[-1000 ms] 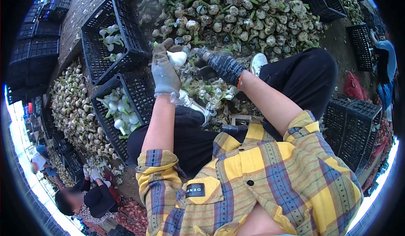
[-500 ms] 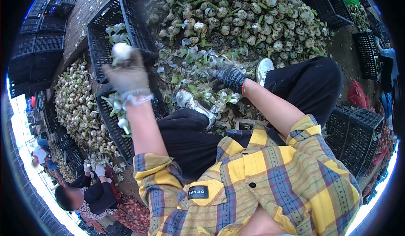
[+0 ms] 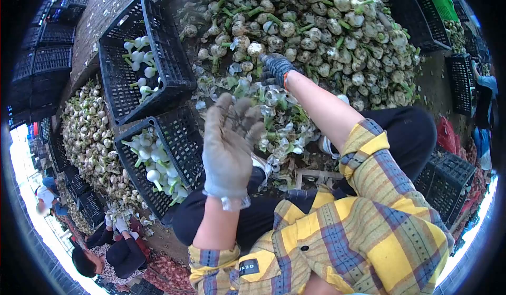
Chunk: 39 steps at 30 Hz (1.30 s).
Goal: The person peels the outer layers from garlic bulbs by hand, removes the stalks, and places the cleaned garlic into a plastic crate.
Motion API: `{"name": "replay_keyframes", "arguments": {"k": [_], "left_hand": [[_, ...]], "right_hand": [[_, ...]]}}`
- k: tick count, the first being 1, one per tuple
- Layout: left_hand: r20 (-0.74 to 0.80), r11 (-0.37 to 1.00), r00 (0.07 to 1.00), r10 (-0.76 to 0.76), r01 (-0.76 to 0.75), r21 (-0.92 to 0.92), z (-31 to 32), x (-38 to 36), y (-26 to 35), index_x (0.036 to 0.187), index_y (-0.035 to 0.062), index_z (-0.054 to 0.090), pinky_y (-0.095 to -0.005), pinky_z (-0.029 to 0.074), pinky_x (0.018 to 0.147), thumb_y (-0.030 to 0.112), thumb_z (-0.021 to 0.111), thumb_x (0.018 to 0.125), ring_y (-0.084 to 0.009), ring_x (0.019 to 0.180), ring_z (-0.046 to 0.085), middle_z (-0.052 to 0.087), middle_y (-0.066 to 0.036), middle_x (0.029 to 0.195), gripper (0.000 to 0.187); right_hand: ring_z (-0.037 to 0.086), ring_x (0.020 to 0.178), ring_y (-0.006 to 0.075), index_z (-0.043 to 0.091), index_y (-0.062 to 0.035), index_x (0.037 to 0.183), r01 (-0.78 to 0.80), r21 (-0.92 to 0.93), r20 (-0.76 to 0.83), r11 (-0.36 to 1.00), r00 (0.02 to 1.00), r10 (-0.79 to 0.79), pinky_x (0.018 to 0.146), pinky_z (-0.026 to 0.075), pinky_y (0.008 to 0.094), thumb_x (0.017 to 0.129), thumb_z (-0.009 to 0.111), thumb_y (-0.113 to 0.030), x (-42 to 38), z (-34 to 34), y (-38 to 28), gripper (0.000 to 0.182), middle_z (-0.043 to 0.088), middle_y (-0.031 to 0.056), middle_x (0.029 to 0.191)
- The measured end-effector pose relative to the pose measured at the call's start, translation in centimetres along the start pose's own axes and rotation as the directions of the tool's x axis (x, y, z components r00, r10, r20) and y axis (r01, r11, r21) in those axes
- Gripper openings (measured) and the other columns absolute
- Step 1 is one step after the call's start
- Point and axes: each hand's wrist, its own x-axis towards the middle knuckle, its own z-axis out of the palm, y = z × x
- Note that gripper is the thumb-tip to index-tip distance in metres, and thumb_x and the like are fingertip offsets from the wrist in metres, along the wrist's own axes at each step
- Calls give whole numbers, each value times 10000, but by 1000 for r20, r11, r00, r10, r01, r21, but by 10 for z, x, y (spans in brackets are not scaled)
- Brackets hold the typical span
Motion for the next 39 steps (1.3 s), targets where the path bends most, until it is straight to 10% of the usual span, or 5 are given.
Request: {"name": "replay_keyframes", "arguments": {"k": [10,17,24,31,39], "left_hand": [[-13,997,997,-77,76,-17,0,7,0,1197,55,480,-357,465,812,350,423,935,-230,948,555,566,-118,1089,399],[-185,914,959,215,-131,384,-14,23,-19,1179,60,490,-325,428,858,326,457,927,-195,951,538,558,-79,1082,367],[-65,824,954,293,-217,523,-16,41,-34,1258,52,429,-315,475,781,518,426,889,-196,906,564,538,-90,1111,594],[308,696,863,401,-506,510,-32,44,-46,1282,13,410,-197,370,899,366,408,952,-60,1000,466,487,-39,1193,483],[398,728,825,402,-551,408,-24,32,-48,1253,10,449,-229,331,953,335,422,953,-80,1043,453,501,-40,1198,442]], "right_hand": [[603,709,259,532,-129,1135,-252,504,163,826,967,196,605,558,431,871,563,-215,26,31,-37,279,567,80,1058],[602,784,227,554,-32,1018,588,-283,85,758,802,-591,726,489,311,724,719,-249,-85,24,-14,401,624,122,892],[598,856,224,551,-11,1037,839,-175,226,515,544,-808,775,483,313,765,684,-181,-227,15,-7,347,604,147,952],[581,642,140,614,2,948,193,152,255,969,940,-227,545,503,294,805,655,-358,-256,-22,-46,390,620,80,782],[606,661,162,634,12,871,150,286,356,946,901,-250,583,514,303,834,627,-341,-261,-18,-41,355,626,88,734]]}}
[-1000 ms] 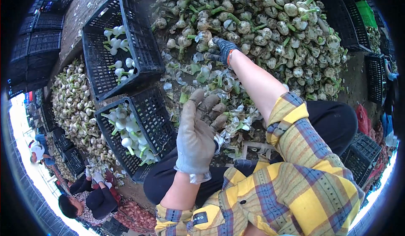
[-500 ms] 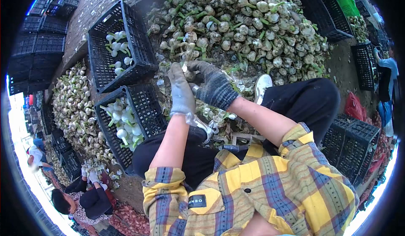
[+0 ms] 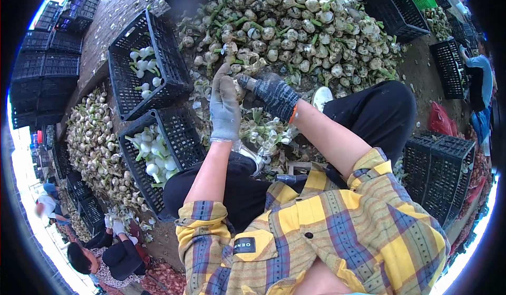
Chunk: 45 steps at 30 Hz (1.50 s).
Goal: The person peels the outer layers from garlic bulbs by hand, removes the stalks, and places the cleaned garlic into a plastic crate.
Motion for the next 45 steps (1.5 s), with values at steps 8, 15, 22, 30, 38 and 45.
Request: {"name": "replay_keyframes", "arguments": {"k": [8,15,22,30,38,45], "left_hand": [[-4,937,998,67,-62,345,9,-6,20,1210,20,499,-255,331,943,375,432,944,-127,1075,457,524,-70,1176,449],[0,930,992,123,-116,349,7,-5,12,1200,29,505,-224,358,888,379,463,933,-96,989,468,532,-32,1128,443],[-43,945,998,51,-35,324,9,-3,18,1195,23,509,-230,369,882,374,467,932,-100,980,477,539,-37,1109,441],[5,962,970,-245,242,124,8,-3,14,1320,38,340,-269,403,882,336,560,887,-135,1029,480,494,-86,1153,569],[-47,907,907,-418,413,-83,3,0,25,1139,12,463,-248,457,719,385,622,839,-121,846,542,558,-82,975,505],[-118,943,959,-256,275,190,8,-6,11,1151,67,490,-235,479,670,363,610,846,-118,758,562,578,-26,930,441]], "right_hand": [[598,699,139,613,32,922,75,-325,78,943,996,-53,644,508,291,877,568,-286,8,-16,5,324,633,87,785],[578,727,120,613,24,940,100,-262,103,960,992,-76,639,474,278,892,539,-238,1,-15,5,276,632,71,800],[604,711,206,615,55,933,186,-576,39,796,979,-201,669,467,336,854,545,-226,4,-17,10,300,646,175,792],[611,699,282,625,38,920,181,-584,-129,791,942,-311,681,469,361,823,550,-232,16,-18,26,297,642,213,808],[616,723,240,627,32,940,267,-566,-161,780,892,-422,672,478,349,802,558,-208,9,-12,25,285,653,185,817],[609,788,236,577,34,1055,256,-402,-184,879,918,-351,751,471,334,824,516,-194,29,-24,41,330,644,184,905]]}}
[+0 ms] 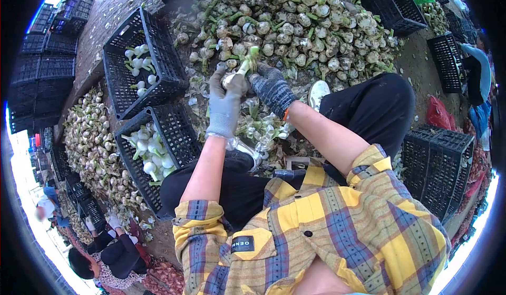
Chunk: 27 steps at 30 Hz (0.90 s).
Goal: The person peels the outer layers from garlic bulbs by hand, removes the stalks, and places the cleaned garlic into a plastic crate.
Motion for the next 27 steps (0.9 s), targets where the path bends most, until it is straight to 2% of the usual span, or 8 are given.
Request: {"name": "replay_keyframes", "arguments": {"k": [2,5,8,15,19,21,23,27], "left_hand": [[126,940,968,-215,240,-242,-12,10,-9,1150,75,486,-232,479,680,374,594,854,-106,762,556,574,-25,917,435],[143,942,967,-210,240,-237,-13,14,-13,1124,79,495,-229,482,625,398,564,864,-94,725,549,569,-21,876,417],[51,982,996,76,-83,167,-3,3,-7,1086,81,521,-242,486,640,410,534,879,-99,717,549,572,-25,865,389],[211,879,942,-260,321,-352,-8,9,-9,1043,86,560,-234,482,611,419,534,872,-116,720,572,591,-21,894,375],[82,992,994,-68,59,107,-6,2,-6,1113,78,517,-251,497,616,380,569,863,-123,723,594,601,-24,880,396],[100,979,983,-155,167,-120,-6,1,-2,1141,71,488,-251,501,616,310,541,890,-128,757,599,595,-38,938,350],[174,888,964,-203,256,-382,-8,0,4,1144,71,485,-247,499,606,278,511,909,-128,773,599,588,-42,966,315],[226,887,954,-194,269,-375,-14,2,1,1119,89,487,-261,534,596,303,566,878,-138,765,597,584,-42,951,331]], "right_hand": [[606,804,234,575,35,1059,55,-35,-13,998,998,-56,759,469,335,825,507,-188,1,1,8,330,640,181,917],[596,798,224,578,37,1047,-15,37,-10,999,1000,15,751,467,335,825,502,-181,-1,3,4,320,638,165,911],[579,726,197,594,31,996,-76,154,12,985,997,75,678,462,327,824,506,-177,6,3,16,284,635,129,832],[538,621,164,616,13,880,-233,285,46,930,972,230,572,423,313,834,523,-206,-11,3,-10,242,609,79,717],[543,630,181,613,10,870,-146,244,14,959,989,147,596,433,322,848,499,-206,-11,5,-10,245,612,93,729],[549,634,198,610,2,868,-111,328,16,938,994,112,612,441,331,857,478,-198,-13,7,-9,240,612,106,731],[549,642,187,603,3,871,132,76,7,988,991,-133,625,444,323,864,465,-191,8,-1,37,238,609,98,750],[542,673,157,593,12,956,-43,220,0,974,999,44,633,447,302,863,470,-155,-15,0,-13,228,620,88,795]]}}
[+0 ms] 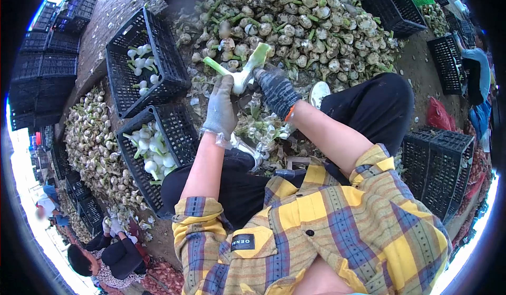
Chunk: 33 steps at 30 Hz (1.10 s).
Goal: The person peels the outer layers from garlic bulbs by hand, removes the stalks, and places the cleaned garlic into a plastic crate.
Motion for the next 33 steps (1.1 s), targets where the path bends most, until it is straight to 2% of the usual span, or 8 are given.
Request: {"name": "replay_keyframes", "arguments": {"k": [3,11,13,15,18,22,23,33], "left_hand": [[-192,978,981,-36,74,194,9,-4,4,1079,84,544,-272,510,640,305,538,894,-141,804,599,598,-34,967,289],[-255,988,966,53,-87,-128,-18,9,15,1013,81,558,-317,528,669,273,466,907,-186,798,597,603,-62,926,238],[-294,982,953,75,-123,-146,-18,9,19,1016,84,560,-325,527,662,288,467,903,-179,775,600,601,-67,917,251],[-354,979,929,106,-160,-126,-12,7,19,994,57,585,-315,498,669,352,456,906,-161,758,586,601,-71,867,334],[-305,955,908,286,-243,172,-15,9,16,954,16,608,-272,464,625,403,450,908,-135,729,563,598,-60,815,421],[-223,883,904,364,-260,390,-5,4,13,876,-12,637,-214,406,551,547,463,874,-75,615,513,580,-21,714,585],[-189,875,915,356,-256,410,1,1,12,870,-9,644,-200,378,512,580,456,861,-62,554,475,551,2,666,618],[-48,858,943,330,-279,431,6,-7,12,876,3,642,-227,439,562,570,475,856,-91,603,531,615,-45,753,592]], "right_hand": [[555,684,158,586,18,978,123,-164,51,979,992,-116,624,460,295,846,510,-130,-12,6,-18,212,618,81,814],[614,753,216,555,7,1053,-281,674,117,683,954,277,710,525,341,888,489,-206,-10,-20,-6,278,617,117,916],[619,796,234,584,-28,1066,11,-183,247,983,968,35,750,507,356,887,497,-251,-5,-35,1,299,625,141,953],[617,861,264,621,-97,1081,230,-791,415,566,883,221,815,468,353,869,519,-330,-14,-35,-9,331,629,164,1013],[610,860,280,612,-101,1105,559,-761,520,328,829,-204,808,463,336,836,558,-363,-14,-35,27,379,634,166,999],[607,762,194,600,-34,1059,203,-462,270,863,959,-81,717,487,302,816,605,-380,-8,-16,2,422,644,133,860],[586,690,138,585,-36,1060,-177,-214,275,961,933,233,621,498,267,826,607,-368,-6,-7,-9,406,618,82,829],[630,766,161,568,-34,1052,-392,167,518,905,816,258,697,534,297,832,633,-289,-14,0,-25,343,630,72,933]]}}
